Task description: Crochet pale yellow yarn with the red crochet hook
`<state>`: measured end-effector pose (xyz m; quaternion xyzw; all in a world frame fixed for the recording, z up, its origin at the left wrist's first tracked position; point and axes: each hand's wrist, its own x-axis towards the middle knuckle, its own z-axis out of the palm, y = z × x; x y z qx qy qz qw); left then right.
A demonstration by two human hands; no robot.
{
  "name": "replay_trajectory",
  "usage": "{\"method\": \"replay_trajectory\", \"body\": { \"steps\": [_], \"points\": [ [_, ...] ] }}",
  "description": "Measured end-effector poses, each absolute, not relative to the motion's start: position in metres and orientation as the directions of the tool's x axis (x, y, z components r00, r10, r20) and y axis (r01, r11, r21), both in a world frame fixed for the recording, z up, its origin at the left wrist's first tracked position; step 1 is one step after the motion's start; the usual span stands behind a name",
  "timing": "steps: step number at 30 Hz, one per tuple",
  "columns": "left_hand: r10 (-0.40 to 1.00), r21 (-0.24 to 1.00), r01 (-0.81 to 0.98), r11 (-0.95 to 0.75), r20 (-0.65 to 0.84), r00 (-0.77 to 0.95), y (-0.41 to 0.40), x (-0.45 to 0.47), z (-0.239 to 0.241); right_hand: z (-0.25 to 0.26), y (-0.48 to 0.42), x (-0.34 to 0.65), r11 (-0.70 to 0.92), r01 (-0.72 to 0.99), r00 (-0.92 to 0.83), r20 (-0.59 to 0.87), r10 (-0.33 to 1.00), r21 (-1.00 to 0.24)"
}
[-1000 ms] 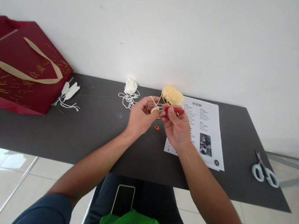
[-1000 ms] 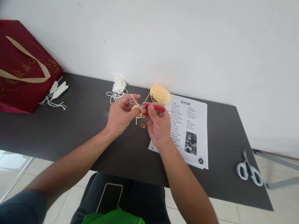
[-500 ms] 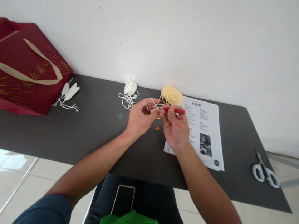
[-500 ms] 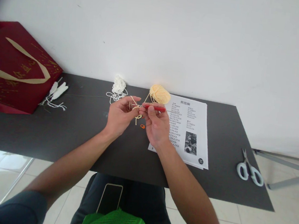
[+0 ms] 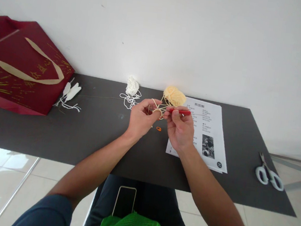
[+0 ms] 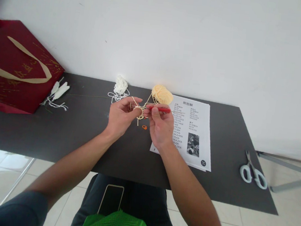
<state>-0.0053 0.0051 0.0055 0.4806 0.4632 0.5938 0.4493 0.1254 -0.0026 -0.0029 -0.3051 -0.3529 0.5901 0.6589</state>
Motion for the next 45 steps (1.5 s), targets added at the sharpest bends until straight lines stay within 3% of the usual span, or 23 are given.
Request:
{"method": "replay_trajectory", "body": {
  "steps": [13,19,32,45],
  "points": [
    [0.966,0.976,-0.048,-0.212,0.201,-0.165,0.0036,-0.0069,0.0066,0.0048,-0.006,0.1267,0.228,-0.519,0.121,0.193,0.974,-0.824],
    [0.972,0.98,-0.045,-0.195,0.187,-0.142,0.0027,-0.007,0.0065,0.0005,-0.0041,0.1268,0.186,-0.531,0.11,0.15,0.982,-0.827],
    [0.977,0.945,-0.256,-0.201,0.176,-0.118,0.0021,-0.0049,0.0091,-0.0025,-0.0006,0.1278,0.133,-0.631,0.091,0.097,0.991,-0.765],
    [0.941,0.958,-0.047,-0.282,0.267,-0.206,0.0001,-0.0057,0.0058,0.0015,-0.0026,0.1271,0.275,-0.55,0.114,0.256,0.96,-0.789]
  ]
}}
